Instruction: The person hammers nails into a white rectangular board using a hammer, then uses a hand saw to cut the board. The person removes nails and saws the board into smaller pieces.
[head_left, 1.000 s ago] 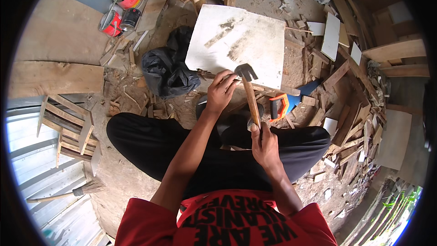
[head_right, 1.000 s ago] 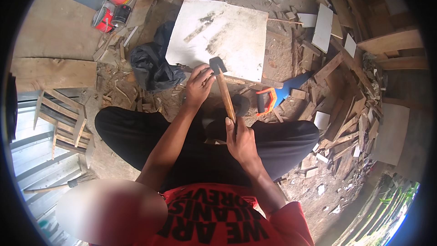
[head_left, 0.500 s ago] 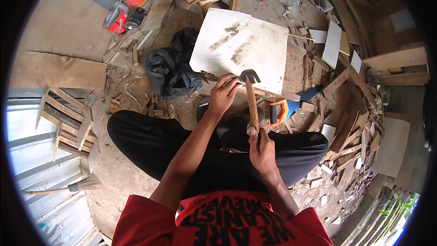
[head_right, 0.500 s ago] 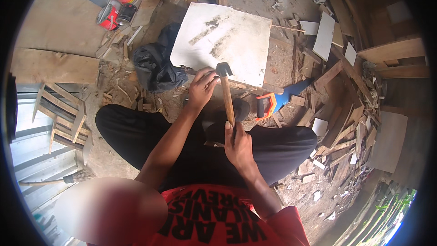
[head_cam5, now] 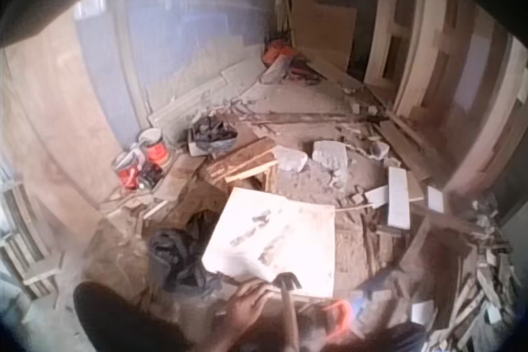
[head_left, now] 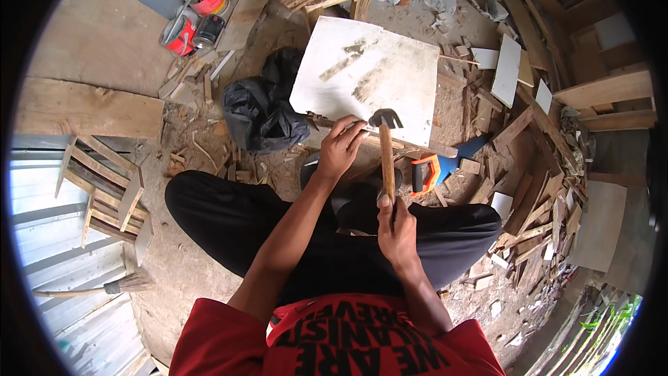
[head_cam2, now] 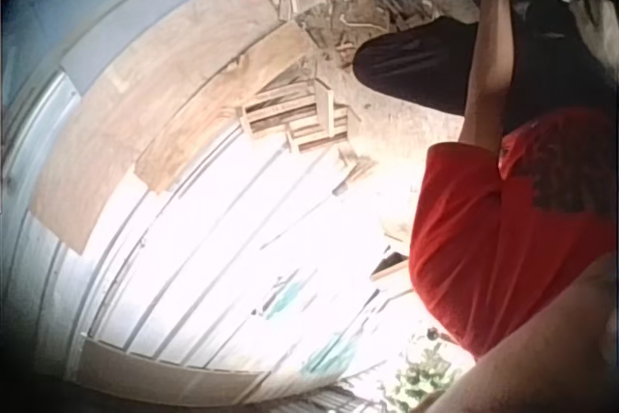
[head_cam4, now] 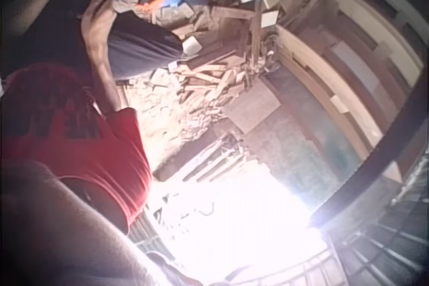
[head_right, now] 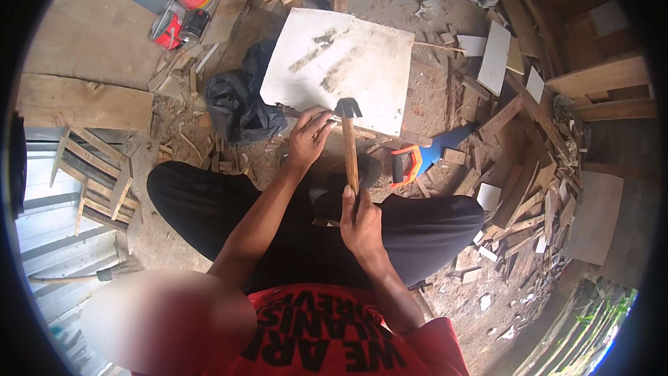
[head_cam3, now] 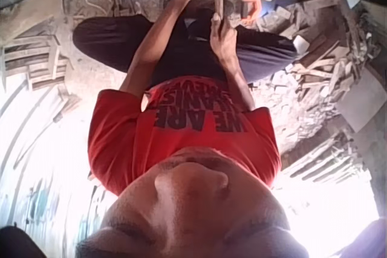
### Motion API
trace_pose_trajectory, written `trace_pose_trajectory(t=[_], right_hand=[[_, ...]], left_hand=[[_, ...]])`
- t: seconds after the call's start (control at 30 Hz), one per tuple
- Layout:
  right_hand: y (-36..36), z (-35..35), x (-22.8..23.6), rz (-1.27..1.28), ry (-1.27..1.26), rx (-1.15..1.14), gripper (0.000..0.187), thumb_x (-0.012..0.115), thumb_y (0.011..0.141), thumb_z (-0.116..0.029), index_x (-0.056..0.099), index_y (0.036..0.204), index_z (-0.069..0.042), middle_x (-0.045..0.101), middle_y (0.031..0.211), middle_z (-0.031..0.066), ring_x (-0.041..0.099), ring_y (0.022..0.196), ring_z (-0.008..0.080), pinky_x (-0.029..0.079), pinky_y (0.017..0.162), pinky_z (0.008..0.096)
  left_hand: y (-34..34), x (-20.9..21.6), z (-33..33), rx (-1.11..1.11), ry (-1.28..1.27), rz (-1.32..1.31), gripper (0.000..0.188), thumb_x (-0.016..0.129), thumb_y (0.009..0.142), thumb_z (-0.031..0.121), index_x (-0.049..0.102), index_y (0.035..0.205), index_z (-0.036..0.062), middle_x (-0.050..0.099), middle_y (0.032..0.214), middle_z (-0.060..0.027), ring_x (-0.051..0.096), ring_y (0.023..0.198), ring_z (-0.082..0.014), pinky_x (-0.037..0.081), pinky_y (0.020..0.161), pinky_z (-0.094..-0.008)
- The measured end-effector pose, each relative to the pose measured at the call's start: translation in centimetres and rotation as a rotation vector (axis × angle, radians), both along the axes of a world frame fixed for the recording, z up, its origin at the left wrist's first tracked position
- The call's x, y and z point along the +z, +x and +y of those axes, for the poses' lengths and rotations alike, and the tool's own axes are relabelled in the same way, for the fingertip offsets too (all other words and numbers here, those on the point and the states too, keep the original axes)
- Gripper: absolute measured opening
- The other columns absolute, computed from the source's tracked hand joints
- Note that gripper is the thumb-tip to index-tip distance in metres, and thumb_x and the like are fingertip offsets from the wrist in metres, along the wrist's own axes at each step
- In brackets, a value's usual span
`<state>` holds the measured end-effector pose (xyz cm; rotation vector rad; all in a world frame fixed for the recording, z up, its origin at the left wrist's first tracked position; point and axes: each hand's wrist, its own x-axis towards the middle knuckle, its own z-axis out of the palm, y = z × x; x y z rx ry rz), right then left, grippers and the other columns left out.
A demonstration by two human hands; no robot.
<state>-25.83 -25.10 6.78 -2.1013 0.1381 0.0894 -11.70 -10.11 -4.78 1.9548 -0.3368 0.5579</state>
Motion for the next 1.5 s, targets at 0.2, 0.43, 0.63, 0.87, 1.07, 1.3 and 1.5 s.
trace_pose_trajectory(t=[0.2, 0.43, 0.63, 0.87, 1.07, 1.3, 1.5], right_hand=[[0.1, -0.1, 4.3, -0.103, 0.044, 0.033, 0.029, 0.051, 0.104, -0.023, 0.050, 0.094, 0.004, 0.053, 0.058, 0.0206, 0.060, 0.051, 0.0399, 0.042, 0.046, 0.0411], [0.7, -0.6, 0.9, 0.035, -0.066, 0.083, 0.024, 0.054, 0.102, -0.017, 0.050, 0.093, 0.004, 0.055, 0.060, 0.0238, 0.060, 0.059, 0.0468, 0.042, 0.047, 0.0454], [0.7, -0.5, 5.1, -0.012, 0.012, 0.081, 0.027, 0.051, 0.104, -0.022, 0.050, 0.093, 0.003, 0.053, 0.059, 0.0214, 0.060, 0.055, 0.0442, 0.042, 0.047, 0.0424], [0.5, -0.3, 2.7, -0.017, 0.011, 0.055, 0.025, 0.050, 0.103, -0.018, 0.047, 0.097, 0.006, 0.052, 0.057, 0.0221, 0.060, 0.052, 0.0435, 0.041, 0.045, 0.0431], [0.7, -0.9, 1.7, 0.020, -0.063, 0.075, 0.028, 0.050, 0.104, -0.020, 0.047, 0.090, 0.004, 0.052, 0.057, 0.0253, 0.059, 0.055, 0.0473, 0.039, 0.045, 0.0466], [0.2, -0.2, 3.8, -0.166, 0.041, 0.053, 0.033, 0.049, 0.104, -0.026, 0.047, 0.093, 0.006, 0.051, 0.055, 0.0198, 0.062, 0.050, 0.0390, 0.042, 0.046, 0.0412], [0.4, -1.0, 0.2, -0.060, -0.125, 0.068, 0.027, 0.050, 0.104, -0.019, 0.049, 0.095, 0.006, 0.052, 0.056, 0.0253, 0.060, 0.055, 0.0471, 0.040, 0.046, 0.0488]], left_hand=[[-0.5, 0.1, 0.4, 0.009, 0.038, -0.007, 0.026, 0.070, 0.087, 0.001, 0.069, 0.113, 0.0032, 0.063, 0.116, -0.0091, 0.068, 0.084, -0.0186, 0.055, 0.058, -0.0280], [-0.6, 0.7, 0.0, 0.013, 0.022, 0.015, 0.024, 0.071, 0.088, 0.004, 0.068, 0.111, 0.0044, 0.062, 0.113, -0.0073, 0.068, 0.091, -0.0238, 0.057, 0.072, -0.0353], [-0.5, 0.1, 0.4, 0.017, 0.056, -0.031, 0.024, 0.072, 0.086, 0.003, 0.069, 0.109, 0.0003, 0.063, 0.116, -0.0101, 0.069, 0.083, -0.0208, 0.057, 0.064, -0.0295], [-0.7, 0.6, 0.1, 0.001, 0.014, 0.046, 0.023, 0.070, 0.088, 0.005, 0.069, 0.111, 0.0036, 0.062, 0.113, -0.0070, 0.068, 0.091, -0.0242, 0.058, 0.072, -0.0342], [-0.6, 0.6, 0.1, 0.004, -0.024, 0.036, 0.023, 0.070, 0.088, 0.003, 0.068, 0.111, 0.0031, 0.062, 0.114, -0.0084, 0.069, 0.090, -0.0246, 0.058, 0.071, -0.0350], [-0.5, -0.3, 0.4, -0.001, 0.020, 0.018, 0.023, 0.071, 0.087, 0.001, 0.069, 0.110, 0.0015, 0.063, 0.113, -0.0094, 0.069, 0.086, -0.0200, 0.057, 0.064, -0.0291], [-0.8, 0.5, 0.2, 0.002, -0.006, 0.058, 0.022, 0.070, 0.088, 0.003, 0.069, 0.110, 0.0023, 0.063, 0.113, -0.0085, 0.069, 0.088, -0.0246, 0.058, 0.071, -0.0349]])
